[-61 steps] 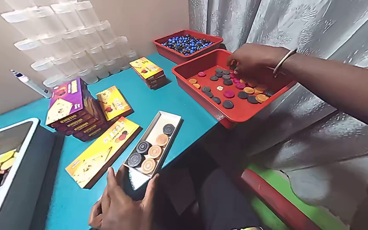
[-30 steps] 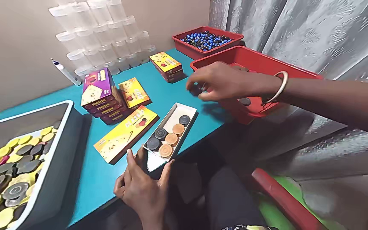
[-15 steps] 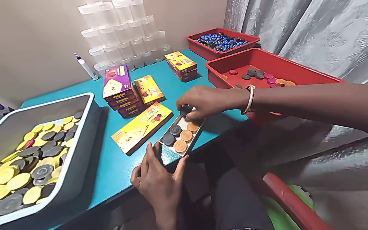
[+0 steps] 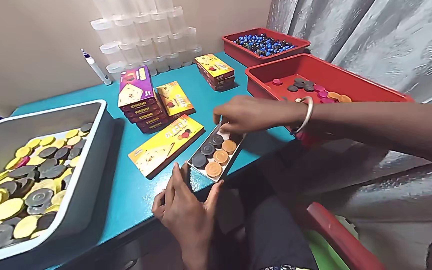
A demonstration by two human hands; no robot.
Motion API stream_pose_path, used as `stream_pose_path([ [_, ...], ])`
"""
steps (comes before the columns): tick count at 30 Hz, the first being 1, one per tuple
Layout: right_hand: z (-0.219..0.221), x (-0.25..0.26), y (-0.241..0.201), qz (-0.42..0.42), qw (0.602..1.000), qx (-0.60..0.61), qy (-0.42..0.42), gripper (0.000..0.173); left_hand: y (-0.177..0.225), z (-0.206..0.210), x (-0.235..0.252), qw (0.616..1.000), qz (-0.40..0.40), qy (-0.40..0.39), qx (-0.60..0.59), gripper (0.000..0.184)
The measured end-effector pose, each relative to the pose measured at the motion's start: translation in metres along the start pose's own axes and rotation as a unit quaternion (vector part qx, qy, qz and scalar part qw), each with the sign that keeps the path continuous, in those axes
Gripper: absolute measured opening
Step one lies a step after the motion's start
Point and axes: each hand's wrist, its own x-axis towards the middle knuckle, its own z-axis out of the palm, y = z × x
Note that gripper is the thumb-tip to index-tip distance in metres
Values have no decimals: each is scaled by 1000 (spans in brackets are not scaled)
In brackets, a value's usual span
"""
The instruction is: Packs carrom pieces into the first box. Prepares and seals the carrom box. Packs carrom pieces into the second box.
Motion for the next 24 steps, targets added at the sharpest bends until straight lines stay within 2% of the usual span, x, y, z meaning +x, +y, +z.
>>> stream_pose_path([
  [2,-13,-5,7,17,998,-36,-54,16,-1,0,0,1000,0,2,1,101],
  [5,-14,-9,21,29,990,-43,-133,19,0,0,1,1000,0,1,2,101],
  [9,-8,-7,26,-10,986,-19,-165,17,0,-1,1,1000,1,-2,0,101],
  [12,-10,-6,20,1,984,-3,-180,15,0,-1,1,1000,-1,-3,-2,100],
  [19,-9,-5,24,49,981,98,-157,14,0,0,1,1000,-2,2,-6,100],
  [24,-12,3,25,118,968,206,-83,13,0,0,1,1000,0,5,-7,100],
])
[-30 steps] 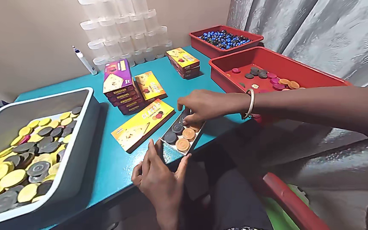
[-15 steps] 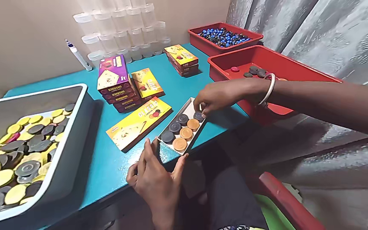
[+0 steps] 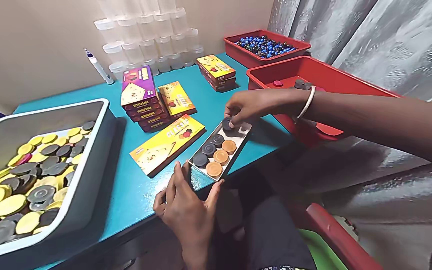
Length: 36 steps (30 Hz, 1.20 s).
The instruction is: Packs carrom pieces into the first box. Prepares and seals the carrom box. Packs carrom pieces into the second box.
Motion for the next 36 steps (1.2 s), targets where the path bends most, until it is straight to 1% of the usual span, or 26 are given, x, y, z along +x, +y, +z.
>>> stream_pose_path([
  [3,5,9,4,18,999,10,39,14,2,-1,1,1000,-4,-7,4,100],
  [8,12,9,3,7,997,-67,37,19,1,-1,0,1000,-6,-5,-2,98],
  [11,15,8,5,-20,993,-112,34,20,1,0,0,1000,-3,-5,2,99],
  [13,16,9,4,-26,992,-122,35,20,1,0,1,1000,0,-2,4,100],
  [15,11,4,4,-20,991,-114,64,19,0,0,0,1000,2,-2,4,100],
  [17,-9,-11,9,-18,985,-114,132,19,-1,-1,0,1000,3,-8,2,100],
  [19,-42,-39,27,12,966,-181,186,18,1,-1,0,1000,0,-17,-9,102],
  [20,-58,-55,38,48,956,-228,177,18,1,-2,0,1000,-2,-25,-11,103],
  [22,-82,-88,65,149,931,-309,126,16,1,-3,1,999,-7,-32,-13,105],
  [23,-86,-102,80,205,916,-329,101,16,1,-3,1,999,-9,-37,-15,105],
  [25,-84,-123,108,305,890,-335,45,18,1,-5,1,999,-9,-46,-13,105],
  [27,-76,-138,131,364,873,-324,-4,23,1,-5,2,999,-9,-47,-9,106],
  [28,-71,-144,140,383,866,-322,-15,24,1,-5,1,999,-7,-47,-7,106],
  [30,-60,-153,151,405,857,-317,-8,25,0,-5,1,999,-8,-48,-9,106],
  [34,-48,-160,183,350,877,-326,45,13,0,-4,1,999,-9,-45,-13,106],
  [36,-51,-155,182,356,883,-300,56,16,0,-5,1,999,-10,-45,-13,106],
])
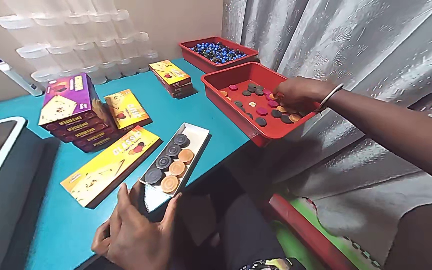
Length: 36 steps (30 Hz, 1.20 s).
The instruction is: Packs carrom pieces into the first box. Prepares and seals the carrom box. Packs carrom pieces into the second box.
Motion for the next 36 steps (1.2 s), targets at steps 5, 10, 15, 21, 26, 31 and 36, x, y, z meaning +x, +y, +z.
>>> stream_pose_path([
  [5,-5,7,8,6,1000,22,20,13,1,0,1,1000,-8,-5,2,106],
  [10,-8,6,4,29,989,59,133,12,2,-1,1,1000,-9,-5,4,107],
  [15,-4,18,14,0,986,109,129,8,1,1,1,1000,-6,4,4,107],
  [21,3,15,8,-10,988,118,97,20,0,2,1,1000,-4,7,5,105],
  [26,0,26,0,9,993,67,91,18,-1,5,-2,999,6,32,6,103],
  [31,-43,11,-63,-132,947,113,269,30,-1,5,-1,999,3,34,10,103],
  [36,-65,-28,-166,-401,862,206,231,28,0,5,-1,999,3,35,10,100],
])
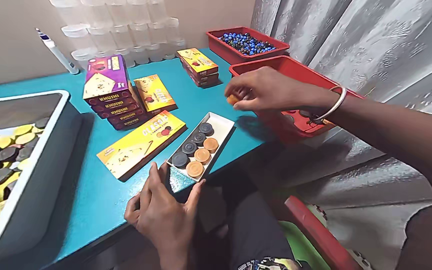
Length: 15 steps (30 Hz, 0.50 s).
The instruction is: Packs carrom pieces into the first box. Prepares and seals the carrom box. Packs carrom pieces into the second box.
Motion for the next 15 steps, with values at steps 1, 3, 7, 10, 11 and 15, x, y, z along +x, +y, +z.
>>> stream_pose_path([
  [1,9,5,-13,-25,999,25,-33,27,0,0,0,1000,-1,-2,-1,100],
  [3,25,14,-30,-29,994,19,-100,28,1,0,0,1000,-3,2,2,100],
  [7,37,23,-39,40,982,13,-187,35,1,0,0,1000,-3,10,1,99],
  [10,35,25,-37,52,978,30,-199,38,1,1,0,1000,-6,12,-2,98],
  [11,37,24,-36,47,980,29,-190,35,1,1,0,1000,-7,11,-1,98],
  [15,24,16,-30,59,992,35,-106,29,-1,0,0,1000,-2,3,-1,100],
])
